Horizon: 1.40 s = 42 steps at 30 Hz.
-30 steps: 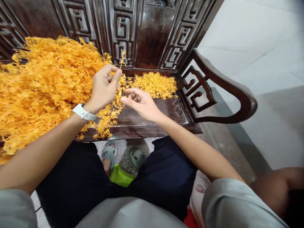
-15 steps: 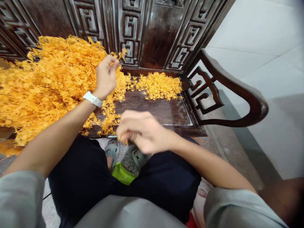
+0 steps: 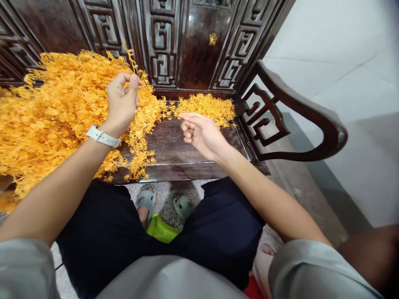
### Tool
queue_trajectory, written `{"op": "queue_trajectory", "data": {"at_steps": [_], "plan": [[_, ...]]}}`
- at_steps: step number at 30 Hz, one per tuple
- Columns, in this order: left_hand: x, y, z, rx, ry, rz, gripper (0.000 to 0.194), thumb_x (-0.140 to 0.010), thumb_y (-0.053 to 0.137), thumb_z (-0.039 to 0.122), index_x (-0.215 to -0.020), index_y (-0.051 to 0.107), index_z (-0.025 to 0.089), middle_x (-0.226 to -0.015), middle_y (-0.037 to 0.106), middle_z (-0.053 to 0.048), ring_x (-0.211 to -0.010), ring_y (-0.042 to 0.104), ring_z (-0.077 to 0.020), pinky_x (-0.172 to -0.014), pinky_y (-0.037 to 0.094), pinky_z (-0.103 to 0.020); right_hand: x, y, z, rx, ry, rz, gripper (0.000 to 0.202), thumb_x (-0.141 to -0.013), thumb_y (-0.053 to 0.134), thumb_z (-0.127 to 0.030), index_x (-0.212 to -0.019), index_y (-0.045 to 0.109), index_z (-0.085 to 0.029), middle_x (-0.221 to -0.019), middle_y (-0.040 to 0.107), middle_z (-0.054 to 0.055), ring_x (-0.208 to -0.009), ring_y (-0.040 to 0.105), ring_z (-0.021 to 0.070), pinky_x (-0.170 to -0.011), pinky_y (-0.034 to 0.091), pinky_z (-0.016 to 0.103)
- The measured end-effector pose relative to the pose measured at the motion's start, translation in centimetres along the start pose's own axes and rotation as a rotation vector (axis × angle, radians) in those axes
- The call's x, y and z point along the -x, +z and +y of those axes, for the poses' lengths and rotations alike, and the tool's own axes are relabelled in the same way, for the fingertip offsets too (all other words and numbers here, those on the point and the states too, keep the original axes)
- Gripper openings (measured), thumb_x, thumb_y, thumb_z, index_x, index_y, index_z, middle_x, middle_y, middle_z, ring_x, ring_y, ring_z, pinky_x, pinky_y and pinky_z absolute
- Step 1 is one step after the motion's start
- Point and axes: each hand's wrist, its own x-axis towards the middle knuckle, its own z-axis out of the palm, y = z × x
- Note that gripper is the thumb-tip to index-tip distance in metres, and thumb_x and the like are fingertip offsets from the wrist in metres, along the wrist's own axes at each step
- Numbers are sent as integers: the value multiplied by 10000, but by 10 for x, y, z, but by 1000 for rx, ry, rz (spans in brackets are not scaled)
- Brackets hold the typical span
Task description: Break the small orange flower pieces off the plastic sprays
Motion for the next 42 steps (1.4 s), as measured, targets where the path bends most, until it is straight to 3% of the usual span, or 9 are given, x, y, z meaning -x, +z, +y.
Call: {"op": "queue_trajectory", "data": {"at_steps": [9,17,22,26,28,31,33,38,42], "plan": [[39,26,48,-50,153,-176,489,-993,649,747,-868,681,275,-597,481,8,-560,469,-168,-572,308,-371,-14,20,30,442,-317,-238,492,-870,833,-663,-1021,689,-217,-809,588,-16,-731,477,137,-670,397,289],[14,8,24,-175,289,-8,464,-1097,613,559,-772,630,227,-721,509,-6,-737,468,-168,-774,384,-356,17,32,13,577,-613,-441,250,-1029,678,-331,-835,604,-191,-821,611,6,-760,519,139,-772,443,306],[-26,-28,-9,-352,199,160,467,-1164,548,251,-703,530,178,-727,469,9,-771,465,-119,-836,377,-330,55,59,4,308,-303,-918,221,-1062,662,-345,-926,658,-172,-902,723,57,-830,692,159,-801,554,287],[-40,-57,-25,-350,192,279,474,-1165,509,190,-692,529,169,-704,431,15,-738,419,-129,-803,363,-343,46,37,-19,387,-19,-1352,163,-996,773,-282,-938,735,-134,-937,794,97,-878,753,170,-838,587,270],[-37,-59,-28,-334,210,248,464,-1160,531,228,-703,581,160,-702,452,19,-735,426,-123,-777,350,-344,30,14,-30,311,-60,-1120,236,-946,836,-370,-946,748,-150,-885,776,66,-787,712,145,-751,569,251],[-26,-52,-27,-321,221,159,439,-1131,604,310,-721,654,160,-658,431,28,-692,404,-112,-711,297,-348,7,-9,-37,66,-221,-380,307,-931,807,-500,-1016,731,-214,-862,723,13,-709,601,123,-653,512,247],[-20,-46,-24,-317,208,119,458,-1115,635,416,-728,669,173,-624,372,31,-651,342,-116,-674,238,-358,0,-10,-34,-45,-218,-104,277,-949,752,-471,-1096,713,-240,-857,694,-8,-684,547,120,-625,478,253],[-5,-29,-6,-257,166,36,567,-1045,605,714,-777,650,217,-640,343,13,-683,311,-152,-681,219,-365,3,15,-2,-66,-22,-254,334,-837,801,-333,-1128,706,-200,-743,608,-49,-577,429,88,-551,367,246],[16,-5,20,-207,130,-48,492,-1039,627,681,-809,659,247,-640,369,-10,-753,438,-194,-694,271,-380,1,31,23,217,-202,-301,343,-851,869,-411,-1038,708,-172,-750,611,-34,-623,467,91,-576,363,258]]}}
